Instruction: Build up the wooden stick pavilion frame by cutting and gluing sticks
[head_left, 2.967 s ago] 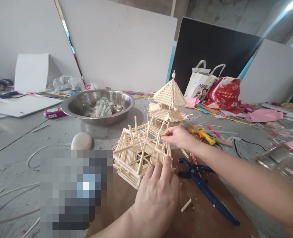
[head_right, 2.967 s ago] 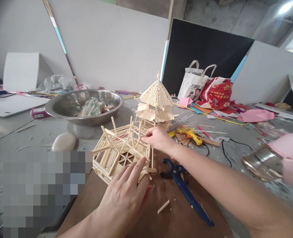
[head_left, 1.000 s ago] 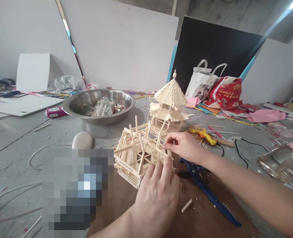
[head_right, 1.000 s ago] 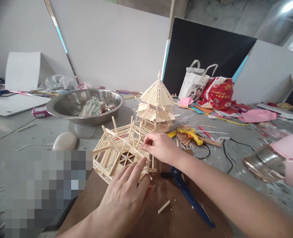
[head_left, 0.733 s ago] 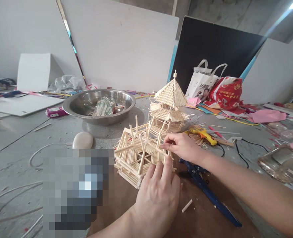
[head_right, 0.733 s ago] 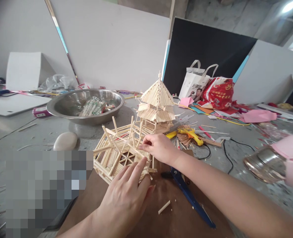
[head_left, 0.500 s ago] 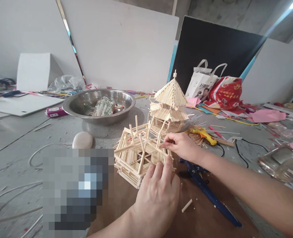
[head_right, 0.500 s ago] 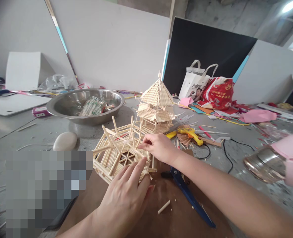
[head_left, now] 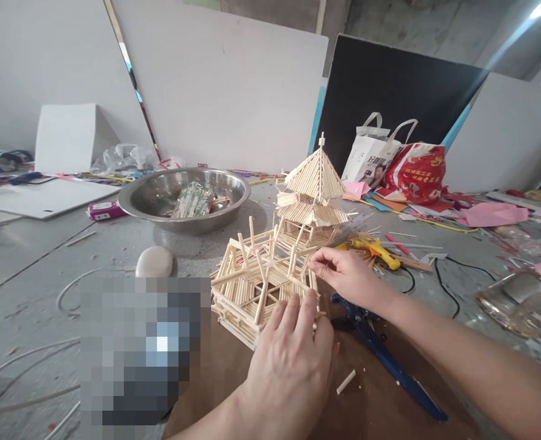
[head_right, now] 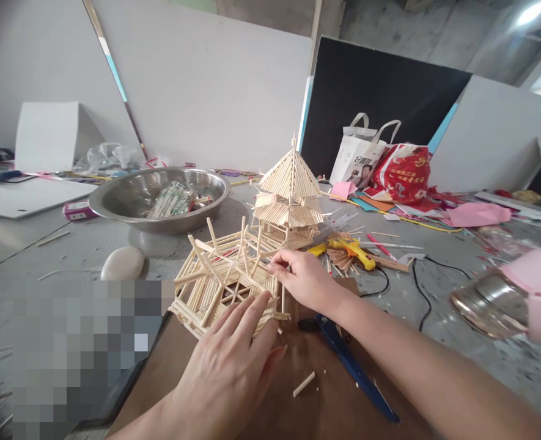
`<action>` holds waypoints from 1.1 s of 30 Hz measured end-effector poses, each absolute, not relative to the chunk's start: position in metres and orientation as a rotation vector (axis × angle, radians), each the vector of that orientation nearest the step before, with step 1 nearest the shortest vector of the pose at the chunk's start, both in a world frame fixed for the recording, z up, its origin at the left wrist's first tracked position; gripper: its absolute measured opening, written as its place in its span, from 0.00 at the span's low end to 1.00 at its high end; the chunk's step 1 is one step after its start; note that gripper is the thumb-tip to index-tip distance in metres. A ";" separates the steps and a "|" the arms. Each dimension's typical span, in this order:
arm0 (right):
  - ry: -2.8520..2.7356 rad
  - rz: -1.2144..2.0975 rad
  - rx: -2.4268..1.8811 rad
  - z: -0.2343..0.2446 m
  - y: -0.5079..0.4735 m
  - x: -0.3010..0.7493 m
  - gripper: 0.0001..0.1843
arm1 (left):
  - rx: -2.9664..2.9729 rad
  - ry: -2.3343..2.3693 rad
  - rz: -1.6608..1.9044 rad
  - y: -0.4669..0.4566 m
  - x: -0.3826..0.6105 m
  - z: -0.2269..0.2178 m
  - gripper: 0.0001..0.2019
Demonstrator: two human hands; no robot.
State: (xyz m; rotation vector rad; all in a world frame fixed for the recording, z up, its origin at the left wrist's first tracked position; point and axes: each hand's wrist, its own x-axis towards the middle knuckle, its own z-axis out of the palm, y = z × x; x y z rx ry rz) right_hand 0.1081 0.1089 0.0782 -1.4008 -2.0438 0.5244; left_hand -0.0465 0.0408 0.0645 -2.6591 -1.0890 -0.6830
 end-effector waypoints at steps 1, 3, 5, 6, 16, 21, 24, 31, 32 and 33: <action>-2.019 0.528 -1.401 0.077 0.107 0.110 0.08 | -2.655 -1.082 -0.694 0.041 -0.048 0.067 0.08; -1.957 0.537 -1.426 0.074 0.103 0.113 0.06 | -2.643 -1.084 -0.729 0.041 -0.053 0.076 0.09; -1.894 0.559 -1.483 0.071 0.099 0.117 0.06 | -2.623 -1.140 -0.765 0.042 -0.063 0.088 0.07; -1.865 0.577 -1.511 0.069 0.097 0.118 0.06 | -2.598 -1.183 -0.789 0.044 -0.070 0.095 0.07; -1.726 0.859 -1.370 0.060 0.084 0.129 0.12 | -2.129 -1.772 -0.687 0.086 -0.129 0.137 0.12; -1.797 0.760 -1.456 0.059 0.080 0.120 0.15 | -2.242 -2.024 -0.544 0.117 -0.144 0.124 0.17; -1.828 0.661 -1.525 0.055 0.077 0.117 0.18 | -2.290 -2.166 -0.586 0.134 -0.151 0.111 0.20; -1.793 0.727 -1.542 0.051 0.067 0.115 0.09 | -2.461 -2.273 -1.194 0.157 -0.153 0.079 0.21; -1.802 0.745 -1.556 0.051 0.065 0.114 0.09 | -2.477 -2.288 -1.248 0.158 -0.152 0.075 0.22; -1.817 0.760 -1.573 0.052 0.064 0.113 0.11 | -2.494 -2.307 -1.306 0.159 -0.150 0.071 0.24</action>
